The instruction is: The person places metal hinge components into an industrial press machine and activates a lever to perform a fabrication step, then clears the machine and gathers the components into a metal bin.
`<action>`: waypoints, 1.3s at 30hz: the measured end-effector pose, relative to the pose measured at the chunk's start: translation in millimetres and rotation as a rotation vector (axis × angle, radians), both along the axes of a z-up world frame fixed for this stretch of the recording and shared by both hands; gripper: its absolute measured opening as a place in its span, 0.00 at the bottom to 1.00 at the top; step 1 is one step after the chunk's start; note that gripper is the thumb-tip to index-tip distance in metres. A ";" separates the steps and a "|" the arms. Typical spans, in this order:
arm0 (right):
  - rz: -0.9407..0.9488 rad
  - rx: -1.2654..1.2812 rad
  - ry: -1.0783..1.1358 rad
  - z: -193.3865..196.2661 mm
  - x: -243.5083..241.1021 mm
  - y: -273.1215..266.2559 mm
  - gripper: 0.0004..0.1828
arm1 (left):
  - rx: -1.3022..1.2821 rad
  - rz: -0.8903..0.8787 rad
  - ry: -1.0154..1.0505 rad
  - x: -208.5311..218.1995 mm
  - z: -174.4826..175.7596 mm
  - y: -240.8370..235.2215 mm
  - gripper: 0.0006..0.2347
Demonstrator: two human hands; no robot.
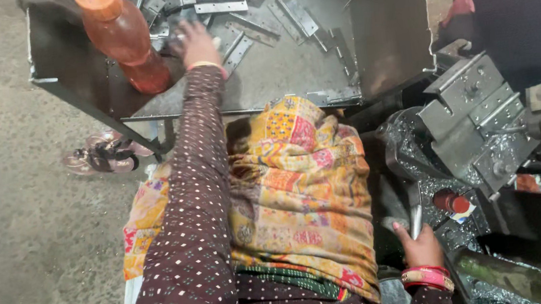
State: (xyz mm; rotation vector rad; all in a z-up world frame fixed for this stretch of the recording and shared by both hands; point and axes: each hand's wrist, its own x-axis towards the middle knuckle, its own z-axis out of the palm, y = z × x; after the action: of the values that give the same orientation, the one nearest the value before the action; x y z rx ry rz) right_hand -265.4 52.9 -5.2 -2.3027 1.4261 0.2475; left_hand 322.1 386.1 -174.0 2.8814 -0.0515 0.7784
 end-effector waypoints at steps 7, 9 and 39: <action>-0.044 0.017 0.068 0.6 0.3 -3.5 0.34 | 0.067 -0.063 0.144 -13.5 -15.4 -0.3 0.07; -0.031 0.004 0.060 -4.0 -1.9 -6.4 0.35 | -0.022 -0.138 0.218 -29.7 -21.5 -2.0 0.07; 0.045 -0.096 -0.131 -31.8 8.0 30.3 0.35 | -0.033 -1.121 -0.082 -327.9 224.2 -273.2 0.23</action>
State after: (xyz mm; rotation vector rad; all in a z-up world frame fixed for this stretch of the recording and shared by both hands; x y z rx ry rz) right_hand -257.4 83.2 -37.0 -2.3823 1.3489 0.0403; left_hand -5.8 112.9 50.2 2.1968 -1.4526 0.5978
